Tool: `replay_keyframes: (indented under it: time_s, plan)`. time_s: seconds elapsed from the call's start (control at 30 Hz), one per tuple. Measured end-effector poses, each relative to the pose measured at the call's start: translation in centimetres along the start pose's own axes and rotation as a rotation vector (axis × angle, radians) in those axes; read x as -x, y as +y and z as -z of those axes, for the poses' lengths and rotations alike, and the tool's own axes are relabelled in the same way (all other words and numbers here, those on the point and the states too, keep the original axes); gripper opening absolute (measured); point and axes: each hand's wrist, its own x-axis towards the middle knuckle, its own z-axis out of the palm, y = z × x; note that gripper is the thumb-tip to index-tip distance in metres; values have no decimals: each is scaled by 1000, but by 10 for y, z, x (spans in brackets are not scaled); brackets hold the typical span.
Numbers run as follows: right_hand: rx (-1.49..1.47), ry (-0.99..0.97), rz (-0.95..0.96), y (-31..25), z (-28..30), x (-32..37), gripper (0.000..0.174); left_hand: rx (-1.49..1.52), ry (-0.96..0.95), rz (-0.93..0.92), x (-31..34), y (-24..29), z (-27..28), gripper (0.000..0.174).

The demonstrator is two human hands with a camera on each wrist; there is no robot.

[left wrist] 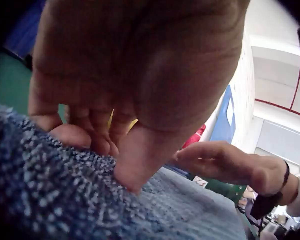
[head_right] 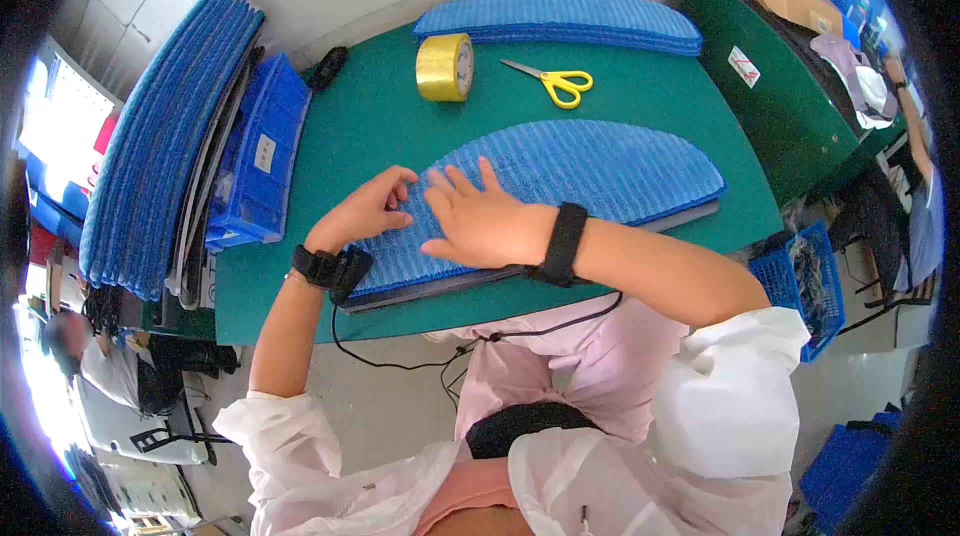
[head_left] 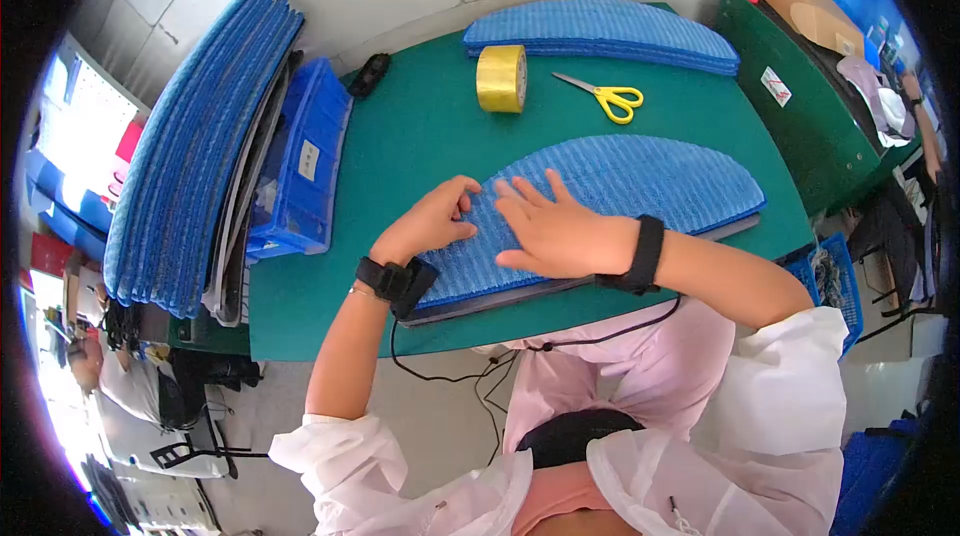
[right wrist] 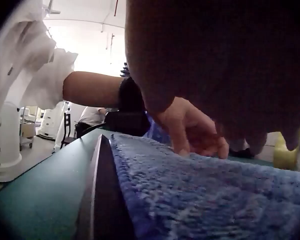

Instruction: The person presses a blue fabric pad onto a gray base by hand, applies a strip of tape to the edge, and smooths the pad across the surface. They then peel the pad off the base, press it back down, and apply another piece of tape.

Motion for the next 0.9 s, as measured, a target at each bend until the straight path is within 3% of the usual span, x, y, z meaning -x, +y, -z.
replay_keyframes:
  time_s: [0.17, 0.43, 0.6, 0.9]
  plan:
    - [349, -36, 32, -27, -16, 1, 76, -43, 24, -34, 0, 1, 0, 51]
    - [319, -2, -5, -27, -13, 5, 81, -19, 31, -14, 1, 6, 0, 51]
    - [408, -103, -94, -35, 6, 10, 84, 17, 14, -5, 1, 3, 0, 52]
    - [382, -127, -47, -31, 0, 7, 86, -14, 2, -9, -1, 2, 1, 52]
